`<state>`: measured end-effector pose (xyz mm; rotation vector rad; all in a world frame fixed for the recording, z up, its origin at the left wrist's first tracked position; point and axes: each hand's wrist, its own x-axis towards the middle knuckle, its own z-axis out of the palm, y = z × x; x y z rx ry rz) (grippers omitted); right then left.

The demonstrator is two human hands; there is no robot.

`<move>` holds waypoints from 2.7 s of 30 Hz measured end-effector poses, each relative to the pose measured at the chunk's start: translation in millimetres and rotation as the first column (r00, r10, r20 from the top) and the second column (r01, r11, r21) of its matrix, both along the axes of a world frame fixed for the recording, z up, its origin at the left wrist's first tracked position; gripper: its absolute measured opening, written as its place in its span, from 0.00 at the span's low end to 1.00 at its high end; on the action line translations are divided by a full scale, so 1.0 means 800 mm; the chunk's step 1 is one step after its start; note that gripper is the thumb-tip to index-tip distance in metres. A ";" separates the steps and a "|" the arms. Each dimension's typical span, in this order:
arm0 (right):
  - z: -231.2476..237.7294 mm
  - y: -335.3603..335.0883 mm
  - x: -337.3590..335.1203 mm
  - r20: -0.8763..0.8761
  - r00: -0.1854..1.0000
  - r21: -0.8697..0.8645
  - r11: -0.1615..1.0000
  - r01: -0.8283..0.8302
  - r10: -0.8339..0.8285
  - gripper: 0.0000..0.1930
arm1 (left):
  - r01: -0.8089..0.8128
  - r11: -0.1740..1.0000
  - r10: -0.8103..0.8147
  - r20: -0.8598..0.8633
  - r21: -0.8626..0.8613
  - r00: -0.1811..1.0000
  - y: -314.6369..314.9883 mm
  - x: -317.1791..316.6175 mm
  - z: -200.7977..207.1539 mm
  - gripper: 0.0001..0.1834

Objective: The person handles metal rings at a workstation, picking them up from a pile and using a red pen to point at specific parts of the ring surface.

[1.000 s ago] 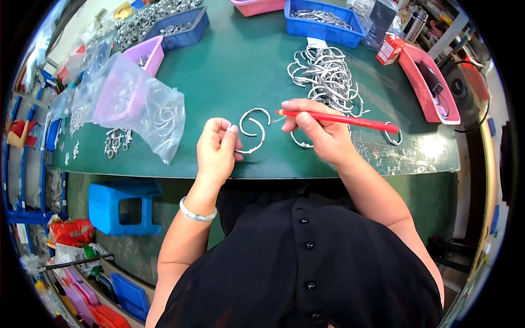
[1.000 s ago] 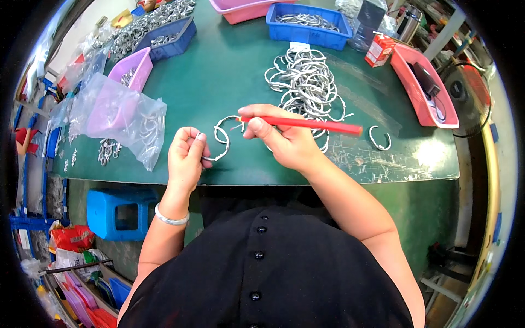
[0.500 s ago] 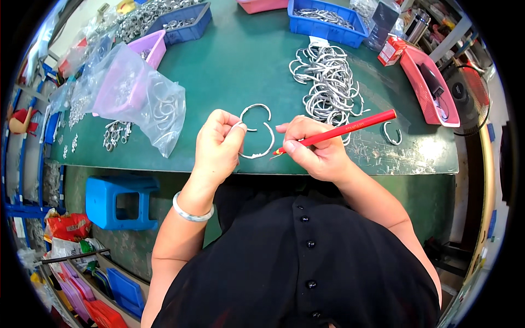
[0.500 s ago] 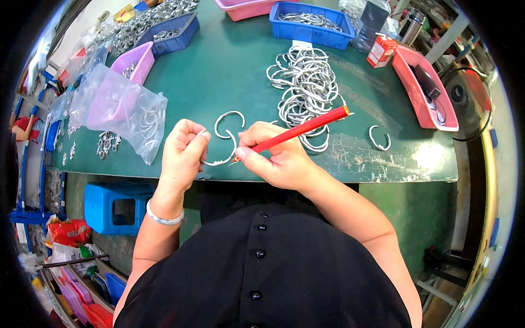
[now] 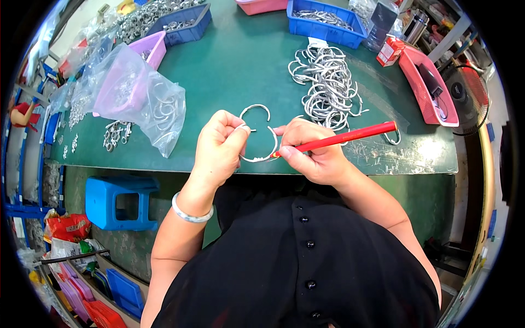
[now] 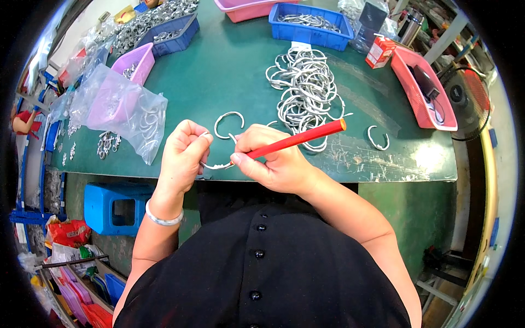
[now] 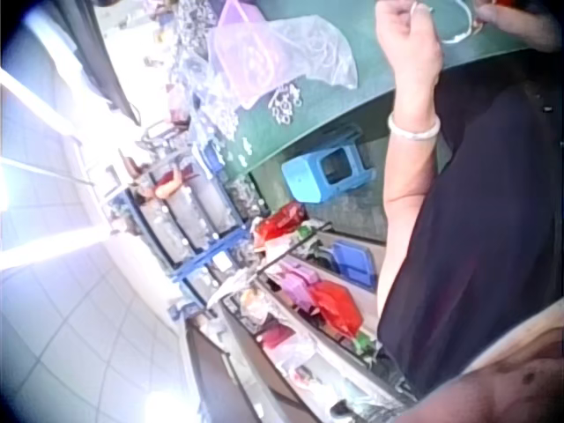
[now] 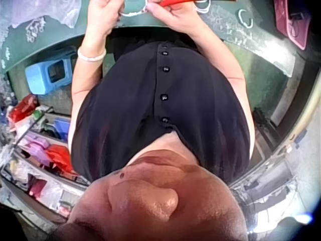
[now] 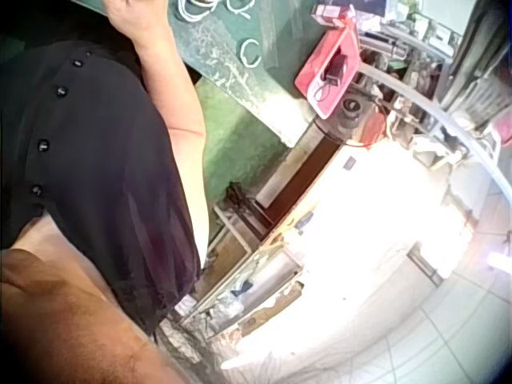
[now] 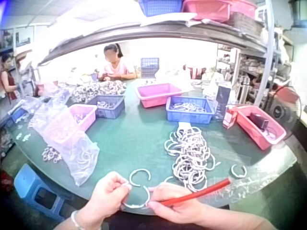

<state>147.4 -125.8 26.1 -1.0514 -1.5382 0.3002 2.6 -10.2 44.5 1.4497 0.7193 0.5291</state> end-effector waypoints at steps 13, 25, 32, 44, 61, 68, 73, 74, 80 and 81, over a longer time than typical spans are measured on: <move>-0.004 -0.002 -0.003 -0.096 0.994 -0.064 0.997 0.037 -0.044 0.03 | 0.001 1.000 -0.001 -0.007 -0.011 1.000 -0.001 0.001 0.001 0.05; 0.006 -0.005 0.000 -0.335 0.909 -0.139 0.967 0.212 -0.248 0.08 | 0.001 0.994 -0.016 0.140 0.107 0.990 -0.003 -0.007 0.002 0.03; 0.008 -0.006 0.004 -0.085 0.964 0.004 0.968 0.252 -0.251 0.12 | -0.007 0.763 -0.293 0.355 0.647 0.888 -0.007 -0.018 -0.019 0.09; 0.029 -0.013 0.000 0.124 0.973 0.174 0.970 0.172 -0.195 0.18 | 0.039 0.945 -0.209 0.508 0.324 0.836 -0.010 -0.016 -0.034 0.09; -0.006 0.036 0.025 0.239 0.900 -0.110 0.910 0.399 -0.365 0.07 | -0.534 0.562 0.202 0.521 0.632 0.829 0.071 -0.088 0.054 0.08; -0.023 0.085 0.024 0.651 0.740 -0.328 0.817 0.475 -0.169 0.11 | -0.453 -0.091 0.454 0.442 0.887 0.774 0.154 -0.125 0.132 0.08; -0.028 0.103 0.017 0.775 0.612 -0.321 0.738 0.594 -0.156 0.10 | -0.109 0.132 0.537 0.022 0.985 0.843 0.180 -0.114 0.121 0.09; -0.029 0.104 0.017 0.757 0.627 -0.299 0.755 0.583 -0.185 0.09 | -0.114 0.131 0.538 0.026 0.985 0.843 0.182 -0.114 0.118 0.09; -0.030 0.102 0.031 0.533 0.818 -0.369 0.812 0.453 -0.214 0.12 | -0.387 -0.129 0.369 0.407 0.913 0.836 0.147 -0.098 0.121 0.09; -0.026 0.099 0.032 0.535 0.817 -0.373 0.808 0.456 -0.214 0.12 | -0.389 -0.122 0.369 0.406 0.913 0.836 0.131 -0.097 0.117 0.09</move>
